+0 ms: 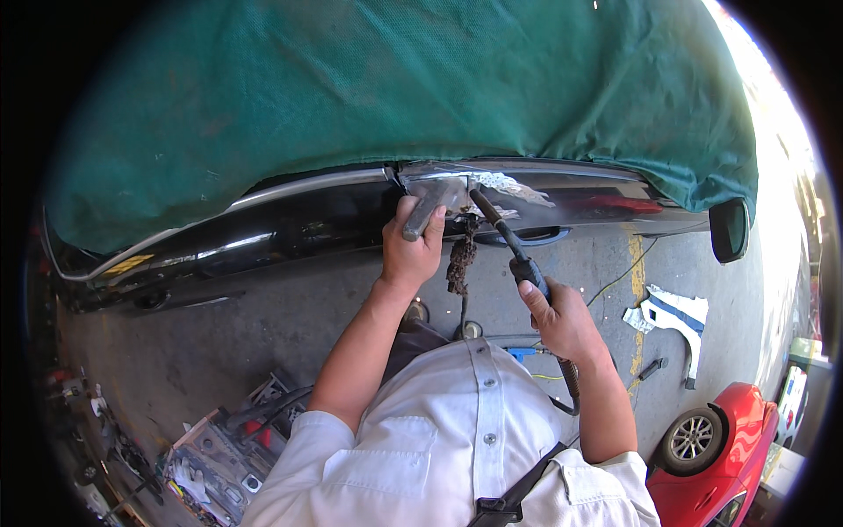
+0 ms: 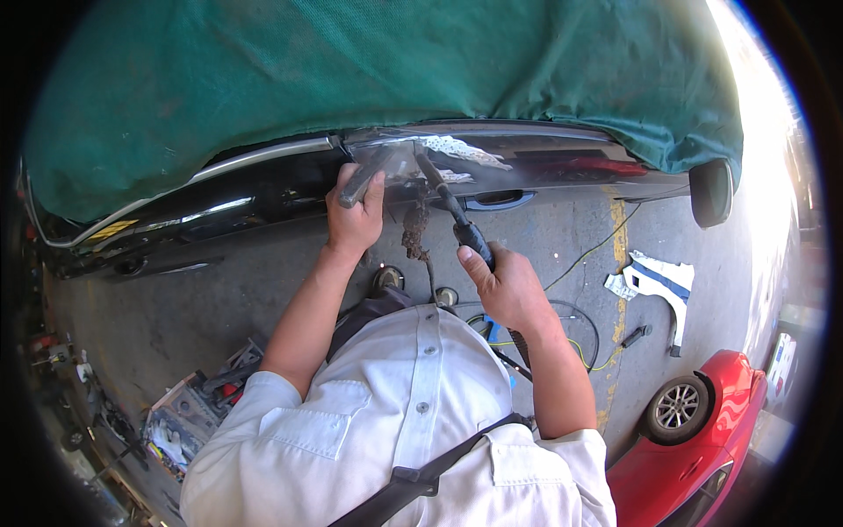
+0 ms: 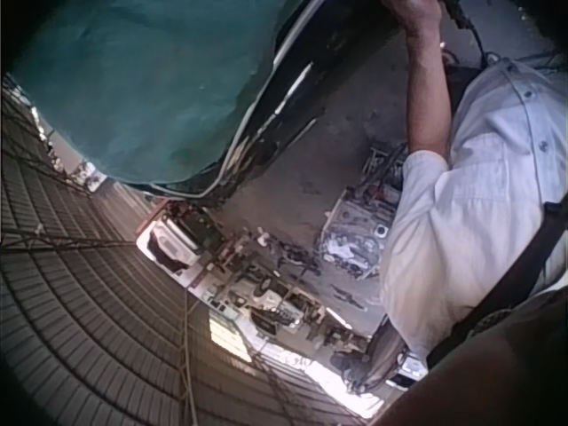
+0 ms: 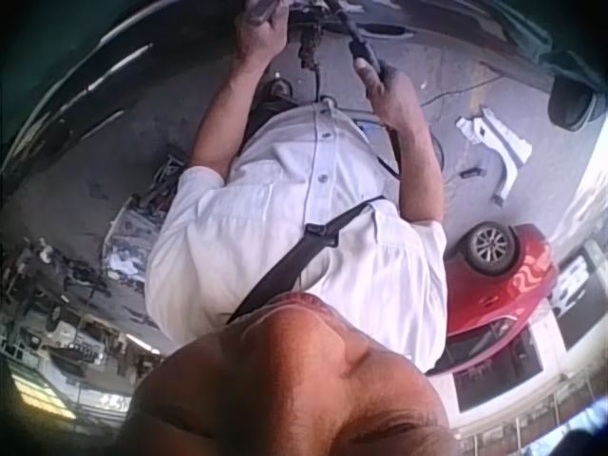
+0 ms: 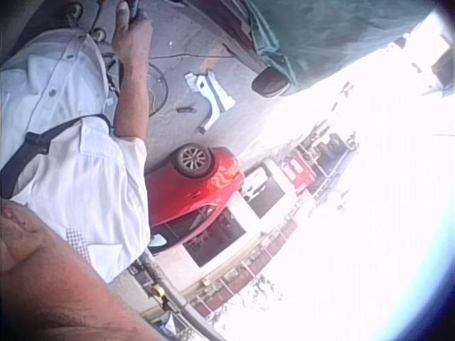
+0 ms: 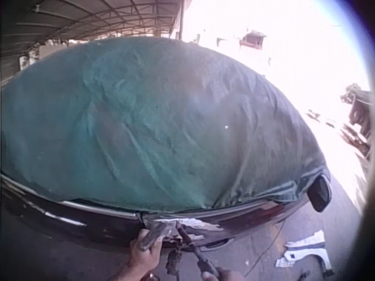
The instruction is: The person welds a damaged area on a black car bumper using a welding torch and a metal rod, then hammers the welded section to smooth it. The person briefly walks away to retrieve a tool before returning to continue hammering the repair area.
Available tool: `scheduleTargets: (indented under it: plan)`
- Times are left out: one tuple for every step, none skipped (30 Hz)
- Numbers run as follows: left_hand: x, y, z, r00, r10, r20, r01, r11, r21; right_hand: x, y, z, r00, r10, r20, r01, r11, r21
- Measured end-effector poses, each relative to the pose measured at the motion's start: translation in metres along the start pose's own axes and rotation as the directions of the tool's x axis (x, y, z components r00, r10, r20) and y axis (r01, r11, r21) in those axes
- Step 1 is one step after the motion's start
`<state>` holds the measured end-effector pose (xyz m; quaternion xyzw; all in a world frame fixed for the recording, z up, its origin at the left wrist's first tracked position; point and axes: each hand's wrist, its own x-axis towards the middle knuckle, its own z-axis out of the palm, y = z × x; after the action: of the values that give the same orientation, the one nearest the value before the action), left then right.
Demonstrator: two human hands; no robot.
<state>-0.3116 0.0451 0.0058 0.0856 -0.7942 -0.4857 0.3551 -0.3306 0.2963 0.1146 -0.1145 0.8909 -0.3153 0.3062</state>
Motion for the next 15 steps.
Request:
scheduleTargets:
  plan:
    - [0.0, 0.0002, -0.0001, 1.0, -0.006, 0.005, 0.006, 1.0, -0.001, 0.0002, -0.0006, -0.0002, 1.0, 0.0, -0.006, 0.0, 1.0, -0.016]
    - [0.0001, 0.0004, -0.0004, 1.0, -0.012, 0.009, 0.012, 1.0, -0.002, 0.0003, -0.0014, -0.0002, 1.0, 0.007, 0.003, -0.007, 1.0, 0.002]
    - [0.0002, 0.0008, -0.0005, 1.0, -0.019, 0.013, 0.019, 1.0, -0.003, 0.0005, -0.0022, -0.0003, 1.0, 0.016, 0.005, -0.016, 1.0, 0.01]
    - [0.0003, 0.0012, -0.0008, 1.0, -0.016, 0.009, 0.016, 1.0, -0.002, 0.0007, -0.0032, -0.0002, 1.0, 0.024, 0.009, -0.024, 1.0, 0.015]
    - [0.0004, 0.0017, -0.001, 1.0, -0.013, 0.005, 0.013, 1.0, -0.002, 0.0009, -0.004, 0.0, 1.0, 0.025, 0.005, -0.025, 1.0, 0.012]
    - [0.0005, 0.0023, -0.0011, 1.0, -0.01, 0.0, 0.01, 1.0, -0.001, 0.0011, -0.0048, 0.0001, 1.0, 0.026, 0.004, -0.026, 1.0, 0.006]
    - [0.0005, 0.0028, -0.0015, 1.0, -0.01, 0.002, 0.01, 1.0, 0.003, 0.0013, -0.0056, 0.0005, 1.0, 0.027, 0.003, -0.027, 1.0, -0.001]
    - [0.0007, 0.0035, -0.0016, 1.0, -0.009, 0.004, 0.009, 1.0, 0.008, 0.0015, -0.0062, 0.0007, 1.0, 0.026, 0.004, -0.026, 1.0, -0.001]
    - [0.0007, 0.0039, -0.0021, 1.0, -0.008, 0.005, 0.008, 1.0, 0.012, 0.0015, -0.0067, 0.0013, 1.0, 0.024, 0.004, -0.024, 1.0, -0.001]
    - [0.0009, 0.0042, -0.0023, 1.0, -0.003, 0.005, 0.003, 1.0, 0.02, 0.0016, -0.007, 0.0015, 1.0, 0.03, 0.007, -0.03, 1.0, -0.007]
    - [0.001, 0.0044, -0.0023, 1.0, 0.003, 0.005, -0.003, 1.0, 0.027, 0.0015, -0.0072, 0.0018, 1.0, 0.025, 0.004, -0.025, 1.0, -0.005]
    - [0.0011, 0.0044, -0.0024, 1.0, 0.008, 0.005, -0.008, 0.999, 0.034, 0.0015, -0.0073, 0.002, 1.0, 0.027, 0.003, -0.027, 1.0, -0.009]
    - [0.0012, 0.0044, -0.0024, 1.0, 0.005, 0.004, -0.005, 1.0, 0.025, 0.0014, -0.0073, 0.0022, 0.999, 0.042, 0.001, -0.042, 0.999, -0.024]
    - [0.0013, 0.0042, -0.0023, 1.0, 0.002, 0.003, -0.002, 1.0, 0.016, 0.0013, -0.0074, 0.0023, 1.0, 0.026, 0.0, -0.026, 1.0, -0.005]
    - [0.0012, 0.004, -0.0024, 1.0, 0.0, 0.003, 0.0, 1.0, 0.009, 0.0012, -0.0074, 0.0023, 1.0, 0.022, 0.0, -0.022, 1.0, 0.004]
